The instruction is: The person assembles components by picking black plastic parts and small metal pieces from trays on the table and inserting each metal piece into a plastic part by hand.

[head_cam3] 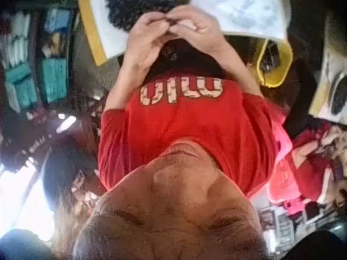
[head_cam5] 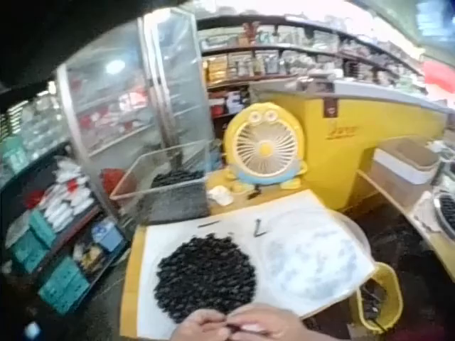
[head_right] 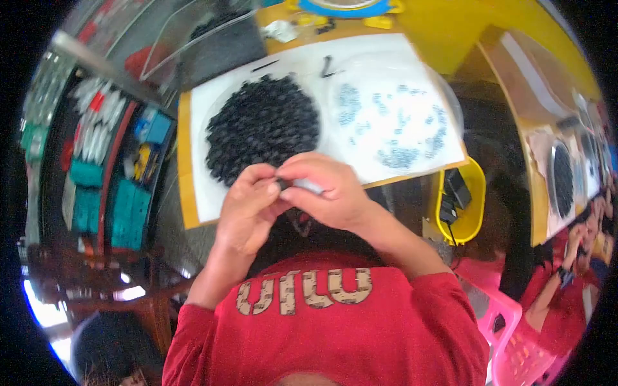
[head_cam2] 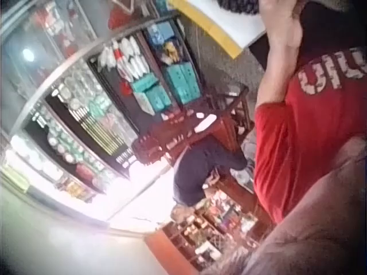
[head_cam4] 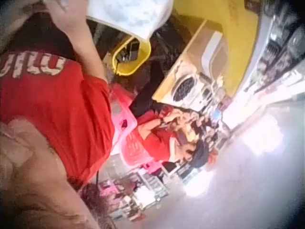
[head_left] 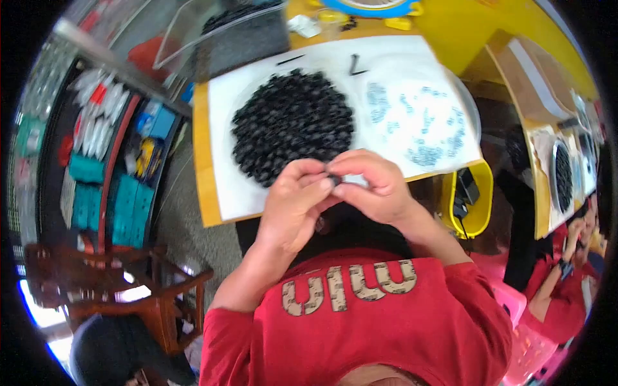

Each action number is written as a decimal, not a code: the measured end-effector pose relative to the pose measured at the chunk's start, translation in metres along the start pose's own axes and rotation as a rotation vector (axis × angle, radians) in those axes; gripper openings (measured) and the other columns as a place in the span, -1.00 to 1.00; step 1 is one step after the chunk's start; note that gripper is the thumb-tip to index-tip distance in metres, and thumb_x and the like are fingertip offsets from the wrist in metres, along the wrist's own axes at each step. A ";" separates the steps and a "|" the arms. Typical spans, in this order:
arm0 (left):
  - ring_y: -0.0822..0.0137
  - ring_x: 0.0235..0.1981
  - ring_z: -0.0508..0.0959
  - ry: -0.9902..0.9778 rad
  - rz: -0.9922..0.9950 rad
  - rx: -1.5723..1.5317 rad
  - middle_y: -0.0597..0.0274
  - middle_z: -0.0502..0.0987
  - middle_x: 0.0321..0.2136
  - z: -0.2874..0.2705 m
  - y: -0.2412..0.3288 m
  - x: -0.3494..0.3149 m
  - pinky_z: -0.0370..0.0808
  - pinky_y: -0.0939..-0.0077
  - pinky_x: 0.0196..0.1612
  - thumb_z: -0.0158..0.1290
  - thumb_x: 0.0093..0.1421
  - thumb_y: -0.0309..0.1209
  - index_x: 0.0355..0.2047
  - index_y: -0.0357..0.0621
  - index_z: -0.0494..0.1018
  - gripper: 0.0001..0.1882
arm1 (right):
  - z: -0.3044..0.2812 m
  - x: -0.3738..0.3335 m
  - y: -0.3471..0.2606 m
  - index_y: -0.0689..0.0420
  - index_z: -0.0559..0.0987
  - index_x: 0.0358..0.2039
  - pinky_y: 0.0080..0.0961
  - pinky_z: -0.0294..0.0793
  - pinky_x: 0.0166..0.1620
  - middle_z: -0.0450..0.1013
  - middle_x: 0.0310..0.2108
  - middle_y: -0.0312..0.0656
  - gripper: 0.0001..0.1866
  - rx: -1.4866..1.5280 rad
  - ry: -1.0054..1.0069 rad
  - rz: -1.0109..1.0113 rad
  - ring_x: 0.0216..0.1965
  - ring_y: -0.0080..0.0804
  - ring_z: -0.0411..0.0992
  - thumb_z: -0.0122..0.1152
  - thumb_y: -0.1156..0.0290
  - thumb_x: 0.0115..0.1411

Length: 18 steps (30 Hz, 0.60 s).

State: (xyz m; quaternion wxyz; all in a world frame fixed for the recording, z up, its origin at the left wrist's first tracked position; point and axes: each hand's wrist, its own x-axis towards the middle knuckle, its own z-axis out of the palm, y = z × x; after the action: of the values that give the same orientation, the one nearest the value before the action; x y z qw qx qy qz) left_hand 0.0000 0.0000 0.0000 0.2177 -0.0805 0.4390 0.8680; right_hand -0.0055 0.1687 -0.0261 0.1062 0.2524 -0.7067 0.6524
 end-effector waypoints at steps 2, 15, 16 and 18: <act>0.37 -0.38 0.46 -0.011 -0.017 0.013 0.17 0.41 -0.38 0.010 -0.010 0.007 0.45 0.49 -0.27 -0.06 0.01 -0.63 -0.30 -0.19 0.25 -0.78 | -0.003 0.000 -0.001 0.22 0.46 -0.37 -0.53 0.40 -0.26 0.42 -0.40 -0.12 -0.74 -0.126 0.006 -0.090 -0.32 -0.30 0.41 0.18 0.62 -0.17; 0.32 -0.46 0.49 -0.023 0.160 0.266 0.15 0.45 -0.47 -0.005 0.099 0.090 0.48 0.44 -0.34 -0.06 0.03 -0.50 -0.31 -0.27 0.34 -0.81 | -0.105 -0.022 -0.008 0.24 0.50 -0.40 -0.71 0.35 -0.35 0.43 -0.47 -0.29 -0.88 -0.135 0.458 0.385 -0.43 -0.64 0.36 0.06 0.54 0.00; 0.32 -0.43 0.48 -0.012 0.285 0.273 0.15 0.45 -0.47 -0.010 0.125 0.115 0.47 0.43 -0.31 -0.02 0.01 -0.50 -0.32 -0.28 0.35 -0.81 | -0.119 -0.023 -0.011 0.25 0.50 -0.40 -0.73 0.34 -0.34 0.43 -0.47 -0.29 -0.88 -0.129 0.530 0.397 -0.44 -0.63 0.36 0.07 0.54 0.01; 0.23 -0.31 0.46 -0.016 0.411 0.240 0.05 0.43 -0.36 -0.013 0.183 0.156 0.43 0.40 -0.19 -0.01 0.01 -0.52 -0.28 -0.33 0.32 -0.76 | -0.131 -0.019 -0.016 0.26 0.50 -0.40 -0.75 0.34 -0.34 0.44 -0.48 -0.26 -0.88 -0.102 0.596 0.402 -0.46 -0.64 0.37 0.08 0.54 0.00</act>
State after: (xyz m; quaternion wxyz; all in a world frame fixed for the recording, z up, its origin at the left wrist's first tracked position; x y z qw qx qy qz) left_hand -0.2216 -0.0574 0.0739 0.0479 0.0439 0.5444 0.8363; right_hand -0.0047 0.3001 -0.0045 0.1894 -0.0985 -0.7120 0.6689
